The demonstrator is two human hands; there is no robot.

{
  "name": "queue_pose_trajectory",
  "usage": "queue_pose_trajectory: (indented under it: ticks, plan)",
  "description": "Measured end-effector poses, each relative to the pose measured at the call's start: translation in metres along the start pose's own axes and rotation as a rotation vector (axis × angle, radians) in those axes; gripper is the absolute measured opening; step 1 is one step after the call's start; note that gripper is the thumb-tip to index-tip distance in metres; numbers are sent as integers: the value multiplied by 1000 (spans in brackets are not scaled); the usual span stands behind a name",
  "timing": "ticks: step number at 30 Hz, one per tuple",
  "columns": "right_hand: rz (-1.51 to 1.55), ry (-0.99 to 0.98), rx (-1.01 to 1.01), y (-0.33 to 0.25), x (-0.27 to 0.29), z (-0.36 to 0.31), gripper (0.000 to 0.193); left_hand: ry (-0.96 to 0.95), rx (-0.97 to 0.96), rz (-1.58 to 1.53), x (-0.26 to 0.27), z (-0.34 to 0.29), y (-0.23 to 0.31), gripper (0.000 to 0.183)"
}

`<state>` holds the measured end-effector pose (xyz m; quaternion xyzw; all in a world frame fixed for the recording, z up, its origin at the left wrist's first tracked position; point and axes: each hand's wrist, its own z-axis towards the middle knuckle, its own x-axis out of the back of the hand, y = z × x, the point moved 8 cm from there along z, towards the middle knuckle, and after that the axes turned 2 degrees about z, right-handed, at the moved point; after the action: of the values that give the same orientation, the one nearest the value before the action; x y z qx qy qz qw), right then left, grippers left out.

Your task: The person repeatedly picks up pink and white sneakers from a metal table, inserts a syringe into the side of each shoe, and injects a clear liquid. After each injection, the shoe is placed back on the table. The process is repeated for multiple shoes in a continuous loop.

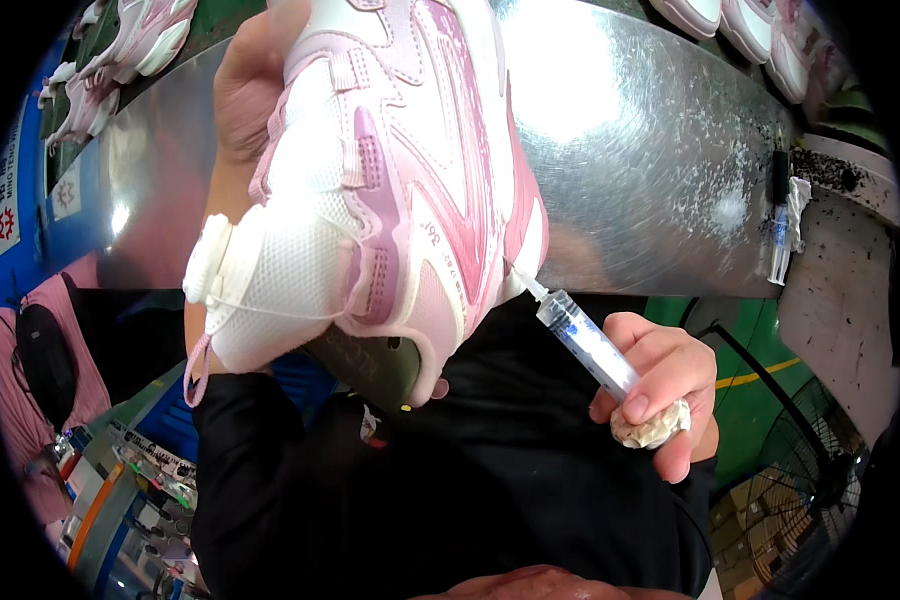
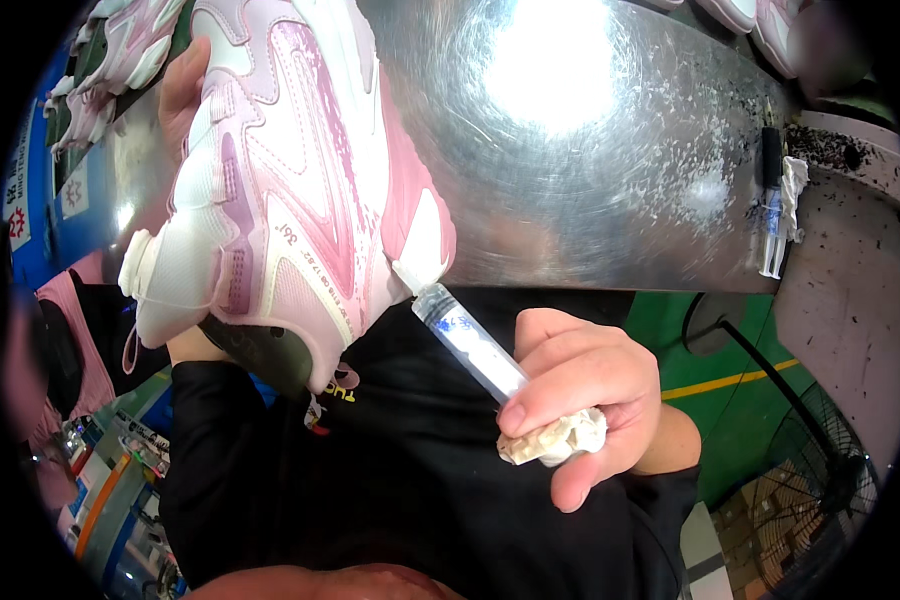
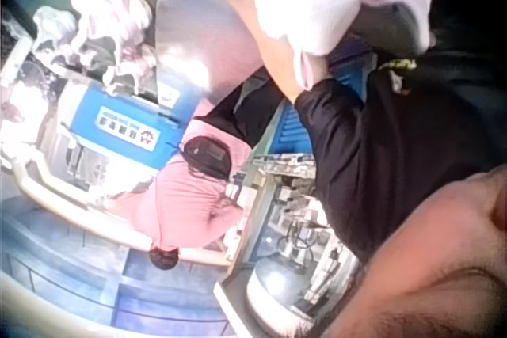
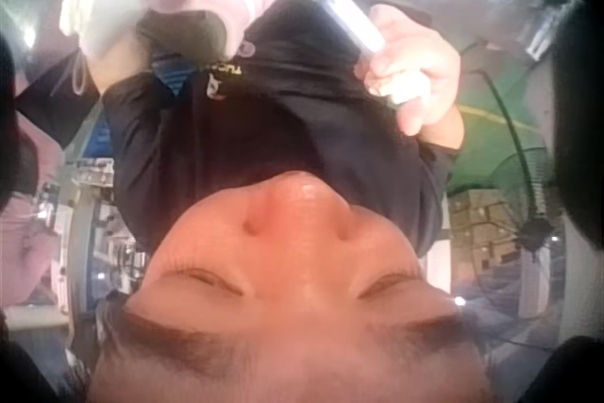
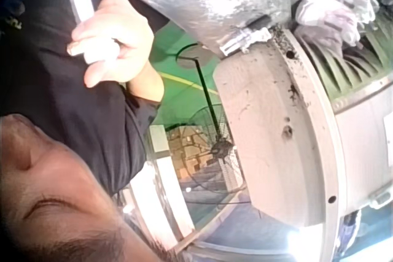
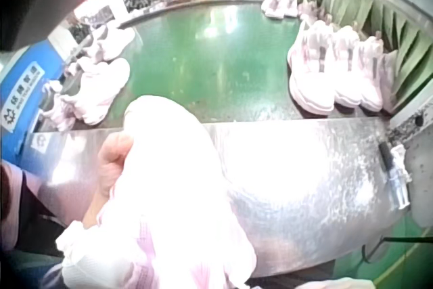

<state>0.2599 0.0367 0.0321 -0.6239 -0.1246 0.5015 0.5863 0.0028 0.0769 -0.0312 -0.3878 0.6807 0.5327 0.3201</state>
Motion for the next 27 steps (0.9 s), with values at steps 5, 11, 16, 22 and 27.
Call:
queue_pose_trajectory:
  ticks: [5, 11, 16, 22, 27]
  plan:
    - [1, -29, 0, 5, 3, -7, 52, 6, 17, -3, 4, 3, -5, 36]
    - [64, -26, 8, 7, 6, -6, 52, 23, 20, 21, 0, -2, -4, 36]
    - [88, 14, 5, 9, 9, -6, 52, 26, 31, 37, 2, -1, -4, 37]
    - [115, 54, 23, 13, 11, -8, 52, 37, 43, 42, 3, 1, -5, 38]
    - [64, 4, 51, 13, 12, -8, 51, 44, 46, 58, 2, 0, -8, 39]
